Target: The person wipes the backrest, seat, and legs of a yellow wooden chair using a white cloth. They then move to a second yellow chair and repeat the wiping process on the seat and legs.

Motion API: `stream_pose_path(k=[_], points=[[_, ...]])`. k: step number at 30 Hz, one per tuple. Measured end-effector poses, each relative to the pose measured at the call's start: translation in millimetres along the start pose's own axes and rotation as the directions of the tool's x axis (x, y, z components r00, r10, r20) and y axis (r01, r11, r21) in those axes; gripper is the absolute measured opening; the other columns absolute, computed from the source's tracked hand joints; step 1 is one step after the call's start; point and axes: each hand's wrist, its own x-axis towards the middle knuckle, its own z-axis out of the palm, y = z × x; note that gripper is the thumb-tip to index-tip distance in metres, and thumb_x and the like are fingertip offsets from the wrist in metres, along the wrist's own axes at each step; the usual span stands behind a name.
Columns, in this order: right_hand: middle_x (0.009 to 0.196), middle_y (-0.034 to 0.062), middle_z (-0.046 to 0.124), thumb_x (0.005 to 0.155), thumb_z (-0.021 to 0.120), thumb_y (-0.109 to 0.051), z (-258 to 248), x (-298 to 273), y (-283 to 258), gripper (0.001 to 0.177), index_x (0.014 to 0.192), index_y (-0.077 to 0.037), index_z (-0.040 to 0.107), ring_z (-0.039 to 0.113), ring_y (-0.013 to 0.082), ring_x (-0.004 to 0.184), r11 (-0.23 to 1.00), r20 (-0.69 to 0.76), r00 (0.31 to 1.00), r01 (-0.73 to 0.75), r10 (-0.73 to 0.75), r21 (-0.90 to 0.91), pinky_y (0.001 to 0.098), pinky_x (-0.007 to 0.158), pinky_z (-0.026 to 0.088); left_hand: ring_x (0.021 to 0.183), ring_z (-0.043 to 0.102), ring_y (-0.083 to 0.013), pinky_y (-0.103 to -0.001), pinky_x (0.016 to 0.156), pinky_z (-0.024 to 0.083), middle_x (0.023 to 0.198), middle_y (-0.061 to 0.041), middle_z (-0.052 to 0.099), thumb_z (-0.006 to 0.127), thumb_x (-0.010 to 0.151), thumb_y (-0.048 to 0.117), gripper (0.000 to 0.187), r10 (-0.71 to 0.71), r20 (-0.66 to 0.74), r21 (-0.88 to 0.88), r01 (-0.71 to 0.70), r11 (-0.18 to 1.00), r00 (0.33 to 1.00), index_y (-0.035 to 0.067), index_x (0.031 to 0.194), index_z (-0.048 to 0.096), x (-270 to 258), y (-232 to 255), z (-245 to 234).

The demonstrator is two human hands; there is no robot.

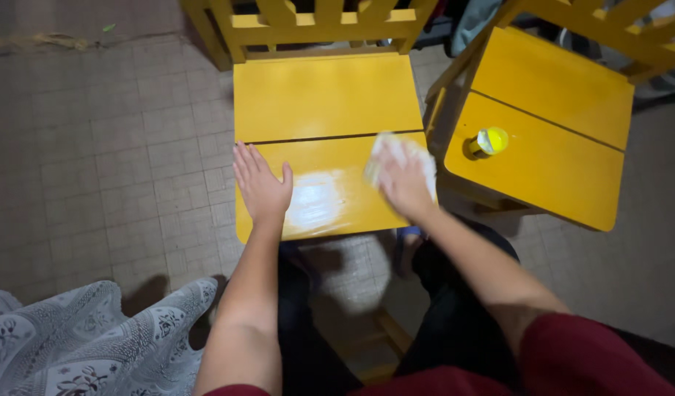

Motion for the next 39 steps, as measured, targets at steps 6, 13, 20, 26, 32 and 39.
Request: stream_pose_path(k=[6, 13, 20, 26, 32, 39], points=[[0.172, 0.0158, 0.025, 0.100, 0.055, -0.032, 37.5, 22.4, -29.4, 0.062, 0.155, -0.009, 0.039, 0.020, 0.0507, 0.157, 0.978, 0.032, 0.999, -0.008, 0.015, -0.207, 0.0671, 0.121, 0.021, 0.157, 0.016, -0.0388, -0.047, 0.128, 0.013, 0.166, -0.030, 0.021, 0.058, 0.096, 0.043, 0.084, -0.021, 0.014, 0.009, 0.021, 1.000, 1.000, -0.015, 0.153, 0.034, 0.4, 4.9, -6.1], [0.167, 0.0106, 0.027, 0.097, 0.054, -0.030, 4.9, -30.6, -26.8, 0.062, 0.156, -0.020, 0.040, 0.020, 0.0470, 0.153, 0.999, 0.054, 0.998, 0.043, -0.042, -0.016, 0.0662, 0.120, 0.016, 0.157, 0.017, -0.0399, -0.048, 0.128, 0.014, 0.166, -0.031, 0.022, 0.058, 0.097, 0.042, 0.084, -0.003, -0.010, 0.006, 0.003, 1.000, 1.000, -0.016, 0.153, 0.034, 0.0, 3.4, -2.6], [0.166, 0.0157, 0.028, 0.100, 0.053, -0.027, 24.4, 12.2, -33.0, 0.064, 0.160, -0.013, 0.037, 0.022, 0.0510, 0.152, 0.997, -0.019, 0.997, -0.078, 0.078, -0.013, 0.0683, 0.122, 0.018, 0.156, 0.018, -0.0404, -0.049, 0.127, 0.014, 0.166, -0.032, 0.022, 0.059, 0.097, 0.043, 0.084, 0.013, -0.024, 0.010, -0.013, 1.000, 1.000, -0.015, 0.153, 0.036, 0.3, 1.2, -1.5], [0.168, 0.0104, 0.027, 0.098, 0.055, -0.033, 8.2, -71.8, -35.8, 0.064, 0.157, -0.017, 0.038, 0.021, 0.0490, 0.151, 0.997, 0.009, 0.997, -0.070, 0.070, -0.014, 0.0683, 0.117, 0.020, 0.162, 0.020, -0.0341, -0.054, 0.131, 0.016, 0.174, -0.017, 0.025, 0.053, 0.104, 0.037, 0.058, 0.112, 0.055, 0.062, -0.115, 0.991, 0.992, 0.004, 0.152, 0.047, -9.1, -11.2, 10.3], [0.166, 0.0160, 0.031, 0.097, 0.053, -0.039, -5.1, -71.2, 10.5, 0.061, 0.152, -0.015, 0.042, 0.052, 0.0524, 0.120, 0.882, -0.116, 0.875, -0.461, 0.470, 0.098, 0.0575, 0.101, 0.044, 0.153, 0.020, -0.0436, -0.060, 0.121, 0.018, 0.168, -0.021, 0.025, 0.049, 0.100, 0.051, 0.074, 0.174, 0.189, 0.197, -0.211, 0.957, 0.966, 0.005, 0.157, 0.039, -49.7, 10.2, 36.2], [0.116, 0.0230, 0.072, 0.091, 0.063, -0.060, 5.6, -54.6, 50.5, 0.063, 0.131, -0.011, 0.064, 0.067, 0.0433, 0.110, 0.673, -0.025, 0.696, -0.683, 0.718, 0.284, 0.0508, 0.093, 0.053, 0.152, -0.002, -0.0508, -0.074, 0.114, 0.001, 0.166, -0.026, 0.003, 0.068, 0.066, 0.083, 0.124, 0.231, 0.464, 0.032, -0.277, 0.960, 0.855, 0.012, 0.159, 0.028, -123.9, 102.3, 3.1]])
